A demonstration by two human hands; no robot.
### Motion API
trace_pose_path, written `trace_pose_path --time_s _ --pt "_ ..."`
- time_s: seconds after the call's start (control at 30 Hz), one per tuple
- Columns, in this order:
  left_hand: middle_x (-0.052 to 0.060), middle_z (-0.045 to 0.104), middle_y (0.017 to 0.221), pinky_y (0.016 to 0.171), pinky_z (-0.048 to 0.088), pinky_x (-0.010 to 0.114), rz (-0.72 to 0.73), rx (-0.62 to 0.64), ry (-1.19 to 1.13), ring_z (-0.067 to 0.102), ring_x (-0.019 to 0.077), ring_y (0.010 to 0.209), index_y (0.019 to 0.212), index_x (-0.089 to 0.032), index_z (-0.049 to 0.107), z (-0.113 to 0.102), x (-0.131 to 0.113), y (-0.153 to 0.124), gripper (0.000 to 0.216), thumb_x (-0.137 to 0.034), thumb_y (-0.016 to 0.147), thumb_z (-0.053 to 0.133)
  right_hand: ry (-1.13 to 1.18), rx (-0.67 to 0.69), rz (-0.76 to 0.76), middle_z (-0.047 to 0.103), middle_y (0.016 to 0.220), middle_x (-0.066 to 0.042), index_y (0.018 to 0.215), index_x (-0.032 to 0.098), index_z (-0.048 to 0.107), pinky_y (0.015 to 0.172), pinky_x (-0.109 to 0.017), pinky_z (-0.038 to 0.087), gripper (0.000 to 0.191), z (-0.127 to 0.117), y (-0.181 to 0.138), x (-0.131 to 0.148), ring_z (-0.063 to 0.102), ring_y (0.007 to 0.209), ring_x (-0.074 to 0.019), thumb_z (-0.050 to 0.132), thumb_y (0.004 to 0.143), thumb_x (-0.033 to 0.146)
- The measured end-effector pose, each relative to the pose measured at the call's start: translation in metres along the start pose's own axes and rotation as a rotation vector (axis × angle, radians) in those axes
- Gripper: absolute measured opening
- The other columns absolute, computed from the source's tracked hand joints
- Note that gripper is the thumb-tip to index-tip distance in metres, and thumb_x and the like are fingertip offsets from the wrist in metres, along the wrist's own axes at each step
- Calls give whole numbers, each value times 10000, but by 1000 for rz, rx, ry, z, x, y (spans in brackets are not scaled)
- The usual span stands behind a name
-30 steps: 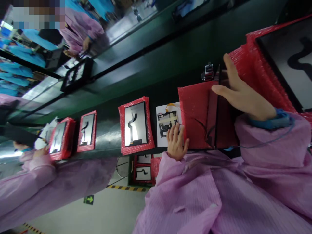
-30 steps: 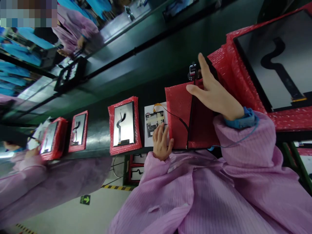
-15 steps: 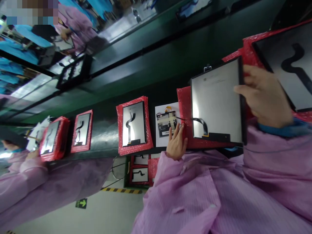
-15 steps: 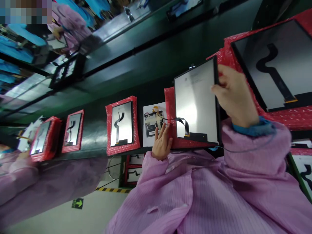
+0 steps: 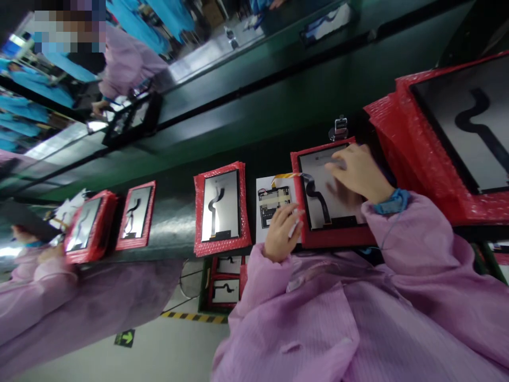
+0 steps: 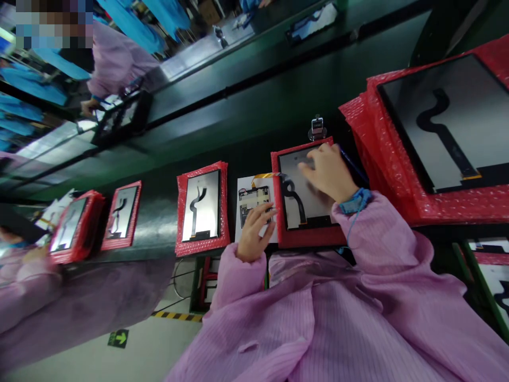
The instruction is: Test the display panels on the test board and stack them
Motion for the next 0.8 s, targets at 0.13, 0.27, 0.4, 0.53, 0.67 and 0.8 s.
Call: trace_pose_path --time_s 0.13,0.27,0.4,0.53,0.67,0.8 --pt "155 679 1332 1127 473 473 -54 -132 76 614 256 1290 1265 -194 639 -24 44 59 320 -345 1060 446 97 412 22 660 785 -88 748 178 611 803 -382 441 331 51 -1 39 603 793 -230 696 884 468" --pt "158 572 1509 1250 285 590 -117 1 157 460 307 1473 1411 -212 565 -9 88 102 476 -479 1019 529 245 393 12 641 793 -33 762 189 538 672 -293 348 224 56 -3 60 533 712 -154 709 870 285" --pt "93 714 1305 1280 184 606 -68 35 183 622 280 1294 1145 -245 716 -13 84 104 286 -455 976 621 116 251 -114 645 844 -69 776 189 532 740 -327 363 149 46 -11 73 552 825 -207 636 883 179" --pt "13 757 870 1235 298 545 -51 61 115 708 196 876 859 -225 707 -22 68 92 277 -488 935 663 69 152 -221 676 1045 -140 950 163 616 903 -417 408 83 43 -16 79 556 1039 -302 605 870 181" --pt "-21 705 727 1128 423 495 -91 172 -35 650 157 709 795 -208 667 -15 68 88 309 -498 901 688 382 303 -297 701 1056 -114 987 178 641 970 -433 440 170 57 -20 81 582 1033 -280 625 852 281" --pt "-3 698 722 997 496 441 -129 252 -140 618 173 719 792 -210 646 -9 68 85 270 -463 866 704 538 431 -287 704 969 -74 904 203 632 882 -381 466 139 64 -21 79 610 941 -229 544 893 310"
Point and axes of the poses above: each hand's wrist, its own y-axis towards the middle knuckle, its own z-axis out of the palm, x = y × z, the point moved 9 cm from there along y, towards the middle knuckle
